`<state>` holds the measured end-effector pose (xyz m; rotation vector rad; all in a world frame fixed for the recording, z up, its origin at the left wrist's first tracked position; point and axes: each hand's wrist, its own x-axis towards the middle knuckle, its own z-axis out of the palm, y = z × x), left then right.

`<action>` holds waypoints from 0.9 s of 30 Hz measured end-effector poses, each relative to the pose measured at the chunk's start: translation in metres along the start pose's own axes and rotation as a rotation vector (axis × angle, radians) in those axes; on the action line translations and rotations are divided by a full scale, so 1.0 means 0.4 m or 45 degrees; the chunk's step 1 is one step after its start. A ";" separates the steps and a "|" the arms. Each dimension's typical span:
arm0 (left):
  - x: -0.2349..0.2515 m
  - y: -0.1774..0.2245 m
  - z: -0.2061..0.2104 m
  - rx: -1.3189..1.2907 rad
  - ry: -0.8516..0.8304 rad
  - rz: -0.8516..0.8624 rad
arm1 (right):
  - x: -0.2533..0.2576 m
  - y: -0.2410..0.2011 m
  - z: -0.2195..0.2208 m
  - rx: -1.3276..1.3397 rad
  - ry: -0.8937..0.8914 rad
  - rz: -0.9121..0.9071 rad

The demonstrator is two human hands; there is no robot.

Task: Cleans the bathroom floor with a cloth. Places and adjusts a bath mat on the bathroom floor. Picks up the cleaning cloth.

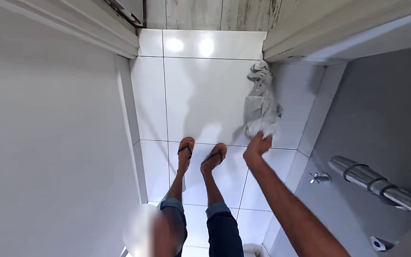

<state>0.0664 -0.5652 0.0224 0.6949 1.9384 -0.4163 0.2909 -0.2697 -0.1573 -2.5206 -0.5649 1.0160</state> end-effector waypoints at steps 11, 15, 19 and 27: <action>0.059 -0.082 0.025 0.118 -0.079 -0.082 | -0.501 0.398 0.463 -0.862 -1.607 -0.202; 0.053 -0.095 0.042 0.147 -0.063 -0.061 | -0.600 0.307 0.438 -0.688 -1.966 -0.373; 0.057 -0.101 0.040 0.211 -0.042 -0.024 | -0.393 0.123 0.363 -0.266 -1.465 -0.518; 0.069 -0.068 0.025 0.303 -0.047 0.078 | 0.053 0.548 -0.244 -0.515 -0.052 0.326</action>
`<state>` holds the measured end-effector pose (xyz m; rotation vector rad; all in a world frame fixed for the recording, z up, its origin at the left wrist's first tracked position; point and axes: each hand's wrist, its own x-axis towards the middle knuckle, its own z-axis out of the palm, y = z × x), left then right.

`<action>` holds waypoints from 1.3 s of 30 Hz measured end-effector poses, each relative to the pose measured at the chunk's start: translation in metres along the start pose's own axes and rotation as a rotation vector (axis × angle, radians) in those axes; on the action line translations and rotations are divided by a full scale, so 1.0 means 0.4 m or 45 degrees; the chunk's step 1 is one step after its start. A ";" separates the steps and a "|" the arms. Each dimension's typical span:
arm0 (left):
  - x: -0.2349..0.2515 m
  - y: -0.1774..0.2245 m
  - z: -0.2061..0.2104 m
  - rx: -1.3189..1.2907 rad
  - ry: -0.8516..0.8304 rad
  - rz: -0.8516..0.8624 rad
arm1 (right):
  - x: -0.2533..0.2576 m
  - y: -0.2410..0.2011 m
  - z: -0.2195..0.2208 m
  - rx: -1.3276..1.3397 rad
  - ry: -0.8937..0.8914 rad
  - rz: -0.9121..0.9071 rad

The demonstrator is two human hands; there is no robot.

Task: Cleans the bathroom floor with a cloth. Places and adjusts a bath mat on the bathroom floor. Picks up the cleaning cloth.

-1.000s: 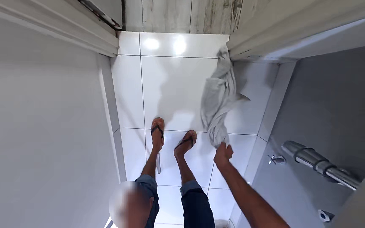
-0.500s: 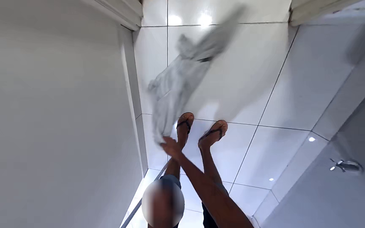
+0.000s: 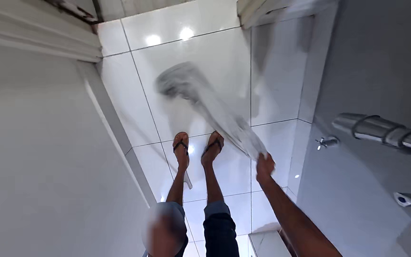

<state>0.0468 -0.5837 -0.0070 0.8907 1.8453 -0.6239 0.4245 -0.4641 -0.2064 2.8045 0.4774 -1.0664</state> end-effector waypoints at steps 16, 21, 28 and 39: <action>0.039 -0.083 -0.077 -0.061 -0.067 0.079 | -0.541 -0.236 0.296 0.013 -0.758 -0.133; 0.016 -0.122 -0.080 -0.268 -0.002 0.175 | -0.839 -0.228 0.319 0.337 -1.378 -0.141; -0.030 -0.144 -0.040 -0.278 -0.019 0.189 | -0.654 -0.312 0.168 0.783 -1.070 -0.337; -0.187 -0.025 -0.006 -0.080 -0.109 0.381 | -0.381 0.476 -0.227 0.720 -0.097 0.337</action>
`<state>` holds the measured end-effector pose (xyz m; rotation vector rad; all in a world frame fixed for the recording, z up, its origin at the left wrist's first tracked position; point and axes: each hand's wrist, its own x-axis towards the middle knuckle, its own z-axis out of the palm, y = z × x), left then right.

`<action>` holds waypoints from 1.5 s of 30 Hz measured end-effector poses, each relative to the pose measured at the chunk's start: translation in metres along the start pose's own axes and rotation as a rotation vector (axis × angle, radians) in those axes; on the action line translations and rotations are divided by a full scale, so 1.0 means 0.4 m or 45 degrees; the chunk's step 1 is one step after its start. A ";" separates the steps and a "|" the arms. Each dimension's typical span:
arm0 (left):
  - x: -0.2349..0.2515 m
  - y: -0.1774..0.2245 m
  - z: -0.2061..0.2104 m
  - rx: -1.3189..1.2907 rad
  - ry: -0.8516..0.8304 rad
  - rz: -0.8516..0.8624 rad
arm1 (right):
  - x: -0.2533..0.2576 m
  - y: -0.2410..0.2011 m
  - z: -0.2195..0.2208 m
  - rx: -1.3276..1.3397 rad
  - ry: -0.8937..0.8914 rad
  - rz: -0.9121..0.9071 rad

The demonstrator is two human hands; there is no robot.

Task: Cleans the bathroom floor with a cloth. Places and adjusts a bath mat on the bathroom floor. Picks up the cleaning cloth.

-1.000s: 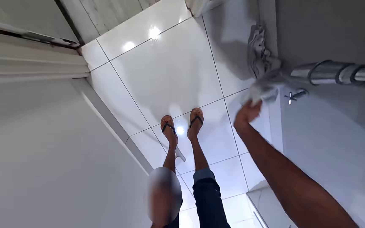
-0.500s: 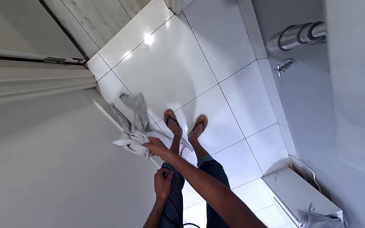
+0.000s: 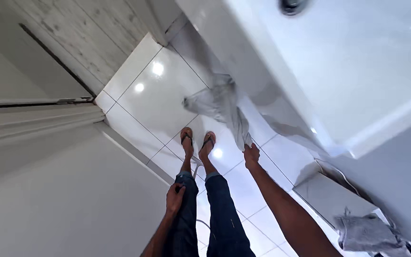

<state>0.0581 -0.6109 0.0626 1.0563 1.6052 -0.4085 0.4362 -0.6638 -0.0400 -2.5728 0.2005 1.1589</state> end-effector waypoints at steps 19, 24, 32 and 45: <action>-0.407 0.775 0.529 0.615 -0.663 1.573 | -0.627 0.105 -0.655 1.254 0.623 -0.622; -0.509 0.794 0.800 0.400 -0.613 1.332 | -0.542 0.386 -0.790 1.354 0.776 -0.595; -0.575 0.666 1.185 0.511 -0.380 1.019 | -0.092 1.183 -0.887 1.611 0.802 0.519; -0.481 0.379 1.389 1.512 -0.629 0.341 | 0.453 1.846 -1.194 1.974 0.706 1.153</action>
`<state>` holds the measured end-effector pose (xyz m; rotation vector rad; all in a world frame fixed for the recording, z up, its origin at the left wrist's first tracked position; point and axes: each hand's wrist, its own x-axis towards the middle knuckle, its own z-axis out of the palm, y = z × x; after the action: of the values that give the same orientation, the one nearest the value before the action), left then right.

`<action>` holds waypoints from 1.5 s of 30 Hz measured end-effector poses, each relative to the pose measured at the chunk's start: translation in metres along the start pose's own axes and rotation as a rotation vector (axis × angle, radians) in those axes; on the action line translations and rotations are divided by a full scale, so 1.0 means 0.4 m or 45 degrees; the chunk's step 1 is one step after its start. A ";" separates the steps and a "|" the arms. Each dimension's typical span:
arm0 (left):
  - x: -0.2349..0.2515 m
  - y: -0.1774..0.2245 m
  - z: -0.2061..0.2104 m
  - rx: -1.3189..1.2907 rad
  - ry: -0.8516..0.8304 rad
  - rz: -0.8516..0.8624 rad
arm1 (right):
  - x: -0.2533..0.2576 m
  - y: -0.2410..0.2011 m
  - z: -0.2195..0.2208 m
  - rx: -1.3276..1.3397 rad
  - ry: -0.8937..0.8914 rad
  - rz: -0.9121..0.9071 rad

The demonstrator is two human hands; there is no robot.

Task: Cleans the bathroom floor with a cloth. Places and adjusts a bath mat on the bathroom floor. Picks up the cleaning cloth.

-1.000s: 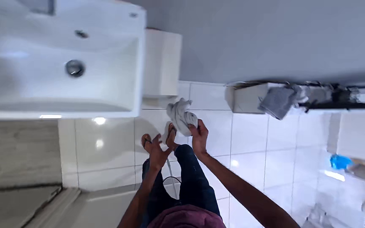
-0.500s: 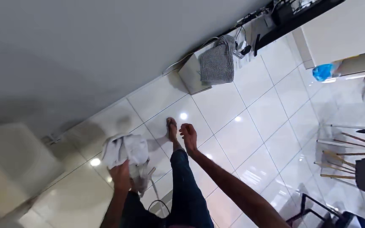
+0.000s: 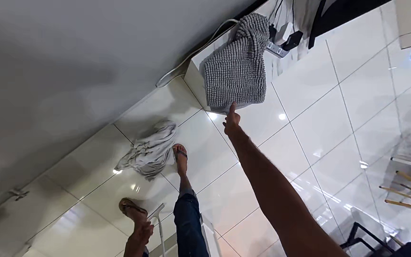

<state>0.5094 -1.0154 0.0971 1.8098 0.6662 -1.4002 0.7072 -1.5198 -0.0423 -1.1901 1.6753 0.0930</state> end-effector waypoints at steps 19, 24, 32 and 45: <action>0.048 -0.149 0.106 -0.218 0.121 -0.255 | 0.029 -0.023 0.127 -1.602 0.364 -1.229; 0.013 -0.160 0.157 -0.247 0.058 -0.201 | 0.003 -0.122 0.010 -1.467 0.130 -1.269; -0.071 -0.061 0.086 -0.373 0.261 0.316 | -0.454 -0.260 -0.253 -0.673 0.193 -1.793; -0.745 0.358 -0.299 0.121 0.571 1.603 | -1.653 -0.077 -0.378 -0.476 -0.612 -2.366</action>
<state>0.6085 -0.9926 0.4335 1.9970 -0.3714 -0.1830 0.6110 -1.1903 0.5433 -2.2973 -0.2854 -0.4423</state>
